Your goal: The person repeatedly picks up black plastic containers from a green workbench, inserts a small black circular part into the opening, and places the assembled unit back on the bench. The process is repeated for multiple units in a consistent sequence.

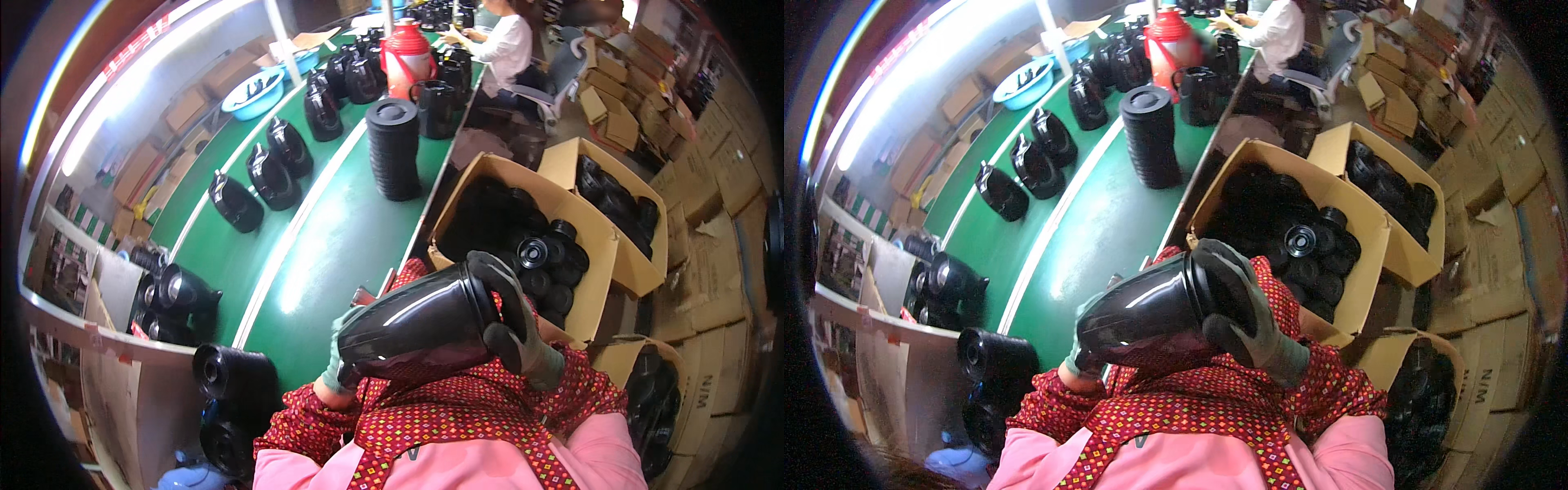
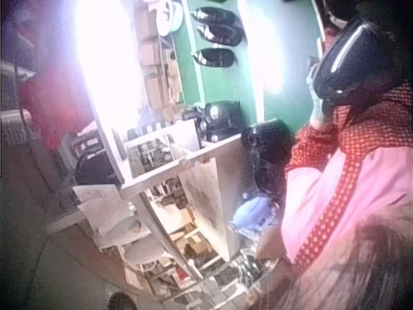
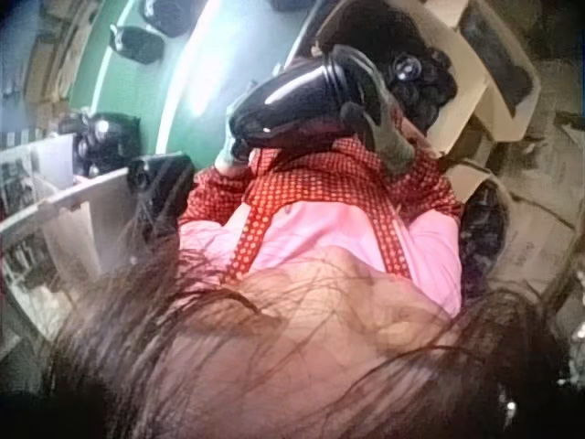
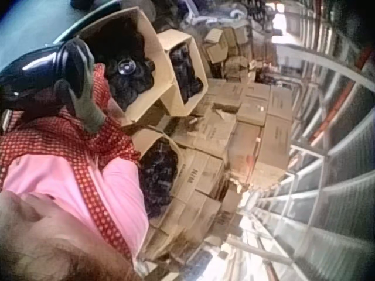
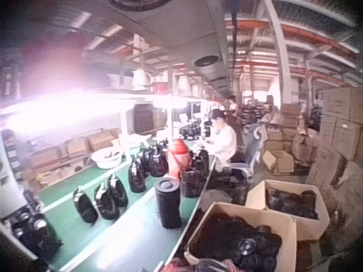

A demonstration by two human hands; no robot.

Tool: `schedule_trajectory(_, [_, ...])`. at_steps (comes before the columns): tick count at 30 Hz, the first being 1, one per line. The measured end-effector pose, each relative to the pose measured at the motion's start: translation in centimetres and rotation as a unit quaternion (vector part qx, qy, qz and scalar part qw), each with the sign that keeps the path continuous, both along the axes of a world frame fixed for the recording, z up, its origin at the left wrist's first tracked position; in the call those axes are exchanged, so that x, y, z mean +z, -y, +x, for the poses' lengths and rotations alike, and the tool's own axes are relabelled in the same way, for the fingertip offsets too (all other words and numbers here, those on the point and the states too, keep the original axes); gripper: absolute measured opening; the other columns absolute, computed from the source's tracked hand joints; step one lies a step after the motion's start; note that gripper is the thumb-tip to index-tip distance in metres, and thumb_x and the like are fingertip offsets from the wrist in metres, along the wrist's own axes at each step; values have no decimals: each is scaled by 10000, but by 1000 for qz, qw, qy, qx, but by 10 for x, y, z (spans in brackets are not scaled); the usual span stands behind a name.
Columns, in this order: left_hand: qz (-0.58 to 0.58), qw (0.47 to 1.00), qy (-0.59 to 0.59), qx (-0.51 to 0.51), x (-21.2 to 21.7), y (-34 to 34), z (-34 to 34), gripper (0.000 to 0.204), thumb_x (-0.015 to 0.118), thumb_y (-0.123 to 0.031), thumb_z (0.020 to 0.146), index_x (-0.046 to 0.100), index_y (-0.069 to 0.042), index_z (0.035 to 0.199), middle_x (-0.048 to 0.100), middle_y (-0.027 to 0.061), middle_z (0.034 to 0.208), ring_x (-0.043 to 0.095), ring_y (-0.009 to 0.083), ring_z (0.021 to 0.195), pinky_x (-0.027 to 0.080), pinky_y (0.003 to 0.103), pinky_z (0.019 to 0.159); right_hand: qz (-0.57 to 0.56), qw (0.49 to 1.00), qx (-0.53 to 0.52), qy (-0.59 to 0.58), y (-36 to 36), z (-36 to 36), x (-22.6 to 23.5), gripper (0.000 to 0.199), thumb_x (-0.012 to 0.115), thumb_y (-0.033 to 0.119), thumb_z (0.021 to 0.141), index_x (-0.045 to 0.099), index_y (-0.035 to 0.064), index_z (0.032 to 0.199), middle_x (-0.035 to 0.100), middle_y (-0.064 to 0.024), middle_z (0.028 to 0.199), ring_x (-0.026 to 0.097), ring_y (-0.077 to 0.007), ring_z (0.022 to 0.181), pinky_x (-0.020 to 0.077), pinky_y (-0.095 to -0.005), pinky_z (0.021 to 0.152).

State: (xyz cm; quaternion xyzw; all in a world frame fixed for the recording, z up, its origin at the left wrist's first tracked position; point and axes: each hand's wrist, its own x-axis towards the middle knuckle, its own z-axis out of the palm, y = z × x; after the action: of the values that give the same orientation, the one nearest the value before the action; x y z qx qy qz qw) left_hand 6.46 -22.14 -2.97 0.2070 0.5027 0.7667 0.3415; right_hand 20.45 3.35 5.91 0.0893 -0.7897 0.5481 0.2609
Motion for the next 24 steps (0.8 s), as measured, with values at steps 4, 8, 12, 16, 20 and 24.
schedule_trajectory(4, [-47,978,-174,104,7,2,-17,575,852,-249,840,641,16,1305,720,119,1225,714,228,1056,566,342,937,-100,995,14,-17,0,-2,-5,827,671,467,982,366,-5,1590,357,-210,1633,325,-340,1534,256,-445,1249])
schedule_trajectory(8, [-58,879,-399,254,39,-12,-10,616,949,-279,679,689,33,1142,747,113,1023,729,221,940,578,348,869,-187,977,61,78,-4,1,14,761,530,485,1071,316,-6,1612,300,-188,1672,293,-303,1545,208,-415,1267])
schedule_trajectory(12, [-60,939,-219,257,37,-13,0,627,979,-264,615,700,24,1097,726,104,1022,716,224,956,570,361,863,-287,943,0,168,2,-4,17,678,428,459,1122,328,-14,1598,404,-197,1602,349,-310,1514,240,-403,1254])
schedule_trajectory(16, [-4,971,-190,144,11,-7,-3,477,856,-136,830,658,1,1243,677,160,1271,676,251,1110,558,395,1003,-98,990,-78,64,18,7,15,548,524,352,1102,466,-21,1499,508,-231,1493,482,-350,1412,365,-406,1187])
schedule_trajectory(20, [-40,993,47,-101,16,-24,7,537,727,-183,957,555,-71,1453,575,152,1466,555,279,1344,462,439,1146,185,975,14,-122,22,12,38,628,727,403,939,556,49,1429,445,-288,1510,417,-488,1426,339,-575,1186])
schedule_trajectory(24, [12,977,3,-215,51,-38,1,610,684,-163,982,457,-22,1531,522,175,1531,533,286,1394,455,436,1163,238,964,13,-115,12,17,42,750,780,385,858,490,55,1465,411,-302,1519,395,-529,1426,320,-619,1183])
